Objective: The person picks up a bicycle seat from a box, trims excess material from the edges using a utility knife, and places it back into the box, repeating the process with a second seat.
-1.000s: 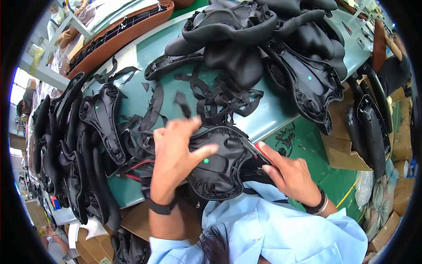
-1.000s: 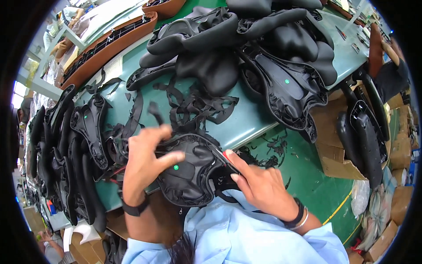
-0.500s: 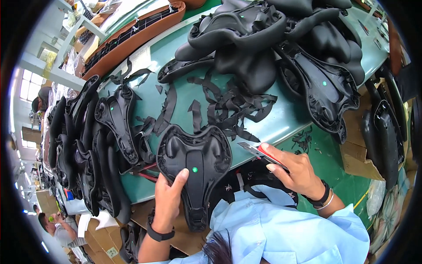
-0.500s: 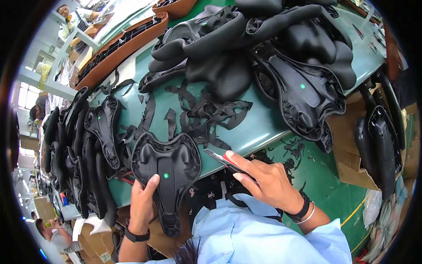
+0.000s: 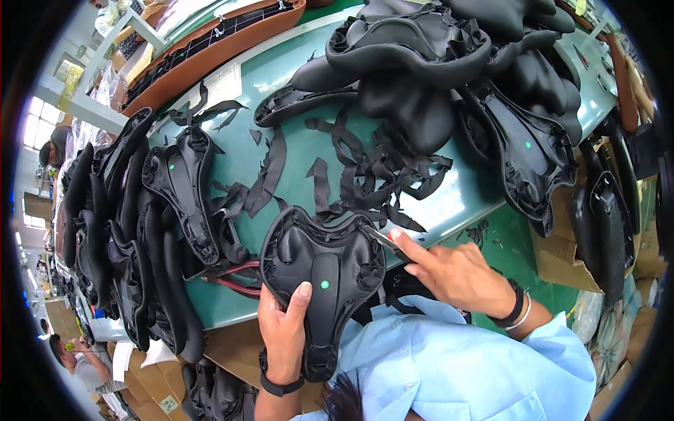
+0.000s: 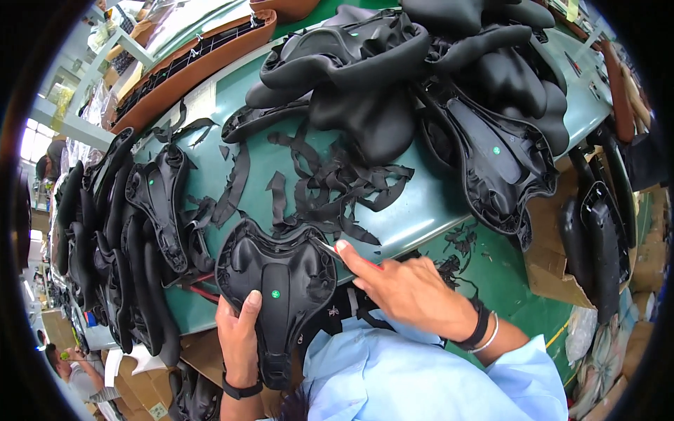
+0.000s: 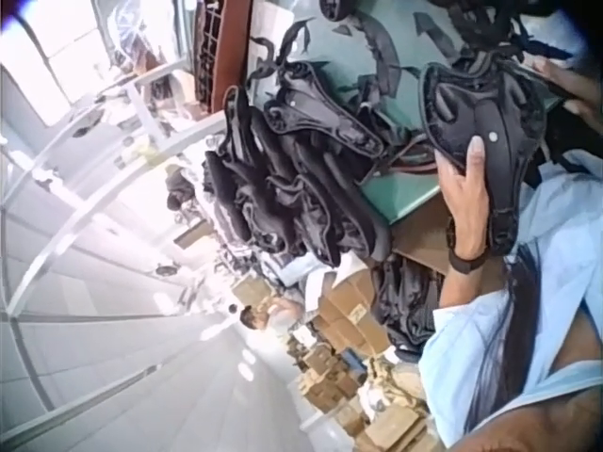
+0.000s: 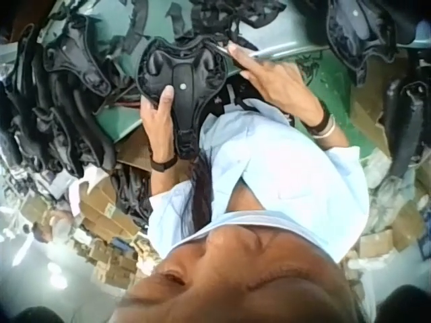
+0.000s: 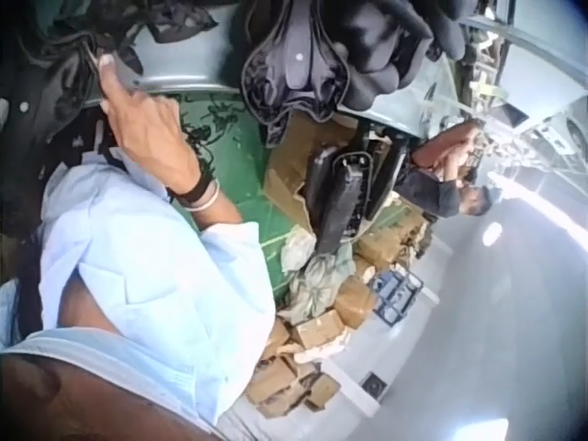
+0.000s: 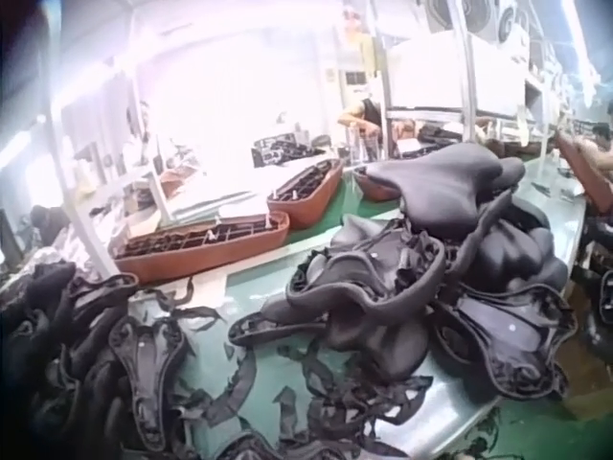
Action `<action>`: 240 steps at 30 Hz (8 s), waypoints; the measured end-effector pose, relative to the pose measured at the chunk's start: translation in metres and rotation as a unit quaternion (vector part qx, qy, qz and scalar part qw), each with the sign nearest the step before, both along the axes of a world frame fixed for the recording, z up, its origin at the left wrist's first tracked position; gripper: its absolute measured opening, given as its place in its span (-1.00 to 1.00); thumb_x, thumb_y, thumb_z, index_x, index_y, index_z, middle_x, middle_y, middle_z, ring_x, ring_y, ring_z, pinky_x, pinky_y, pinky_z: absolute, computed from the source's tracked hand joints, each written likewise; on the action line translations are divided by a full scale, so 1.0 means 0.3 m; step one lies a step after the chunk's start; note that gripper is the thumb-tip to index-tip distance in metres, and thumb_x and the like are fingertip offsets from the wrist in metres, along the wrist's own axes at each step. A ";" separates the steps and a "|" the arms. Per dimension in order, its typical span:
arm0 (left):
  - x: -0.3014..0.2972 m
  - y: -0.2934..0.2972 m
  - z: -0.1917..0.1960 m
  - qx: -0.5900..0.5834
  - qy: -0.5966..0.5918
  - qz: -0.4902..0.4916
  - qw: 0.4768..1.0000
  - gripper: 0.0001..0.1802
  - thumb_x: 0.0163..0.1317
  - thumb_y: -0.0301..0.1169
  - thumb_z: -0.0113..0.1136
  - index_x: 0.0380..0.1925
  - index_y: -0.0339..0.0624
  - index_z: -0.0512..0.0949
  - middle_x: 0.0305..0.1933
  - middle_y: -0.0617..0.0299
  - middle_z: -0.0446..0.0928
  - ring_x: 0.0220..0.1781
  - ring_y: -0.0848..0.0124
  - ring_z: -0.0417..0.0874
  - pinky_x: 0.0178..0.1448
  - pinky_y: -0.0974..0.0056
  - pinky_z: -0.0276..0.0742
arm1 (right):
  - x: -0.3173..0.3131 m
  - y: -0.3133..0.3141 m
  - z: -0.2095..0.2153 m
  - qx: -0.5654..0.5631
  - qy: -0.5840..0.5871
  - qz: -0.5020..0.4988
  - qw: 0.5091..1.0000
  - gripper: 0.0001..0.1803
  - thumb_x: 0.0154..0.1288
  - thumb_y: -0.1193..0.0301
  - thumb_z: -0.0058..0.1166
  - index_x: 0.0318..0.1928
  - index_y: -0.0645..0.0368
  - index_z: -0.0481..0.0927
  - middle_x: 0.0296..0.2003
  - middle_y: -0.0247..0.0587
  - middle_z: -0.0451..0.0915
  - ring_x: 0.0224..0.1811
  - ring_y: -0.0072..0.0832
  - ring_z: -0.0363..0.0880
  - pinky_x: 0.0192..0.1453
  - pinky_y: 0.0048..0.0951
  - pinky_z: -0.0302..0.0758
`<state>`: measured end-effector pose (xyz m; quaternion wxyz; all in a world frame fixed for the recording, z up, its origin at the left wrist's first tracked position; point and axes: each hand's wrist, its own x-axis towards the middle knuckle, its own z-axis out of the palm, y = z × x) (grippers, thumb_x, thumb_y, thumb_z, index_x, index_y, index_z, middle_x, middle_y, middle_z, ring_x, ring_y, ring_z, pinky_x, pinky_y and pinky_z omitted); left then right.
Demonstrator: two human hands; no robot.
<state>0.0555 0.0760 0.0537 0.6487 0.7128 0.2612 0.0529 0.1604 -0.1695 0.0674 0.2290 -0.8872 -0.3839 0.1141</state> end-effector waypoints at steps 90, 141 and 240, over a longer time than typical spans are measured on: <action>0.291 0.064 -0.021 -0.428 -0.343 0.237 0.802 -0.70 0.41 -0.31 -0.02 -0.55 -0.08 0.32 -0.53 0.35 0.30 -0.46 0.50 0.28 -0.29 0.39 0.24 | -0.099 0.041 0.088 -0.075 -0.030 -0.020 0.997 -0.37 0.31 0.35 0.05 0.37 0.04 0.23 -0.57 -0.05 0.52 -0.68 -0.15 0.50 -0.62 -0.12 0.39; 0.522 0.438 0.167 0.386 -0.071 0.368 0.843 -0.29 -0.08 -0.23 0.45 0.01 -0.33 0.32 0.09 -0.23 0.33 0.18 -0.07 0.34 0.24 -0.04 0.33 | 0.042 0.109 -0.173 0.396 0.354 -0.177 0.829 -0.69 0.26 0.50 0.07 -0.02 0.22 0.32 -0.41 -0.18 0.56 -0.55 -0.56 0.56 -0.54 -0.56 0.52; 0.326 -0.135 -0.087 -0.044 -0.340 0.232 0.910 -0.92 0.29 -0.49 0.15 -0.32 -0.21 0.44 -0.26 0.38 0.34 -0.32 0.60 0.28 -0.18 0.46 0.25 | 0.171 0.075 0.062 0.018 0.069 0.038 0.997 -0.38 0.26 0.35 0.15 0.35 -0.04 0.34 -0.23 -0.08 0.66 -0.52 -0.08 0.57 -0.46 -0.24 0.46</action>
